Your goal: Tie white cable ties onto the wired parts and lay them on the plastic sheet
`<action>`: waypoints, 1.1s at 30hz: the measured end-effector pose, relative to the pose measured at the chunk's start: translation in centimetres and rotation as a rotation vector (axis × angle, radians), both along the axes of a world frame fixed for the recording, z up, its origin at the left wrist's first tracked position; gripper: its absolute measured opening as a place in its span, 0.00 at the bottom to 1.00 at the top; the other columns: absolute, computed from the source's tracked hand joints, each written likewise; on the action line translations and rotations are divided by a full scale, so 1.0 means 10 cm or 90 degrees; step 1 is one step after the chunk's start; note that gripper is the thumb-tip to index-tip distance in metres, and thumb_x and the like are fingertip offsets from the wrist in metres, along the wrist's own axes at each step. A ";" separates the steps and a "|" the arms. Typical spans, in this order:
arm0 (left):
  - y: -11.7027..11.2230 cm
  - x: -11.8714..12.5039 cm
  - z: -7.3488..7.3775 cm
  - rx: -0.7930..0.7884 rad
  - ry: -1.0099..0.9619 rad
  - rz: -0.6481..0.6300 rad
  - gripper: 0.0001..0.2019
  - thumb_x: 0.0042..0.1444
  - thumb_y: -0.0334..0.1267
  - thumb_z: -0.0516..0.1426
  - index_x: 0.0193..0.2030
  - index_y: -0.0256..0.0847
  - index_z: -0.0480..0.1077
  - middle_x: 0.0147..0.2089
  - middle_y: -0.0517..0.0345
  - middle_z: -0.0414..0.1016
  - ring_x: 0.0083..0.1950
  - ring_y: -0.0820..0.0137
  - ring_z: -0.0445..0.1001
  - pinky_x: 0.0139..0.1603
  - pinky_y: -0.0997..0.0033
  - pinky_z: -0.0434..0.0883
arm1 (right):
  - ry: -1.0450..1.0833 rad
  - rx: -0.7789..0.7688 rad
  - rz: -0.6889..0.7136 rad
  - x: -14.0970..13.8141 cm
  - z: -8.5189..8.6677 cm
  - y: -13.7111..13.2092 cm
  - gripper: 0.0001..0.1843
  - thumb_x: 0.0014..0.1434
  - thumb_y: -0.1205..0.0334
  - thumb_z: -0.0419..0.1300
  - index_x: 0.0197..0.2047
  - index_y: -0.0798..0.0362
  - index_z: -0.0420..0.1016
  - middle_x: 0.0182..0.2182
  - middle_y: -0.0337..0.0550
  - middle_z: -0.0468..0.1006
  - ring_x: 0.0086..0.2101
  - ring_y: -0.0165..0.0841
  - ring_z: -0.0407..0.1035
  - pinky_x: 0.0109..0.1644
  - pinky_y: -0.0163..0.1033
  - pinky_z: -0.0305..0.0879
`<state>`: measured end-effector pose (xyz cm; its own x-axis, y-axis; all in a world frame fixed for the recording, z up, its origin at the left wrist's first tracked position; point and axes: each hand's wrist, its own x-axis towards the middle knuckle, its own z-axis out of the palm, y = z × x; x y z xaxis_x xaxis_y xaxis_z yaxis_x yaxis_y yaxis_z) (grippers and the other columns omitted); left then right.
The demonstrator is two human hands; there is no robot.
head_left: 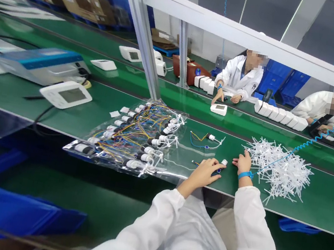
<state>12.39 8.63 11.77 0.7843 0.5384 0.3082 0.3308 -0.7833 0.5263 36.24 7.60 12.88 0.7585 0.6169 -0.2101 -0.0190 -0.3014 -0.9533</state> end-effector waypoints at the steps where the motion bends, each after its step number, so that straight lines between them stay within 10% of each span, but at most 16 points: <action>1: 0.00 0.00 0.00 -0.002 -0.001 0.000 0.23 0.70 0.38 0.67 0.70 0.51 0.76 0.59 0.50 0.76 0.59 0.54 0.74 0.63 0.52 0.69 | 0.012 -0.009 -0.004 0.02 0.02 0.01 0.43 0.70 0.64 0.58 0.85 0.45 0.55 0.64 0.55 0.77 0.29 0.26 0.78 0.31 0.31 0.80; 12: 0.00 -0.01 0.01 -0.004 -0.011 0.006 0.22 0.71 0.39 0.66 0.70 0.51 0.76 0.59 0.51 0.76 0.60 0.55 0.75 0.65 0.53 0.70 | 0.096 0.003 0.017 0.04 0.22 -0.02 0.42 0.68 0.63 0.63 0.83 0.44 0.60 0.66 0.59 0.75 0.26 0.25 0.79 0.27 0.33 0.80; 33: -0.06 -0.03 0.10 -0.068 -0.042 0.072 0.15 0.75 0.40 0.61 0.66 0.49 0.76 0.61 0.51 0.78 0.62 0.56 0.76 0.66 0.53 0.70 | 0.156 0.241 0.156 -0.39 0.28 -1.21 0.22 0.59 0.49 0.74 0.53 0.50 0.90 0.58 0.55 0.86 0.39 0.37 0.81 0.33 0.37 0.71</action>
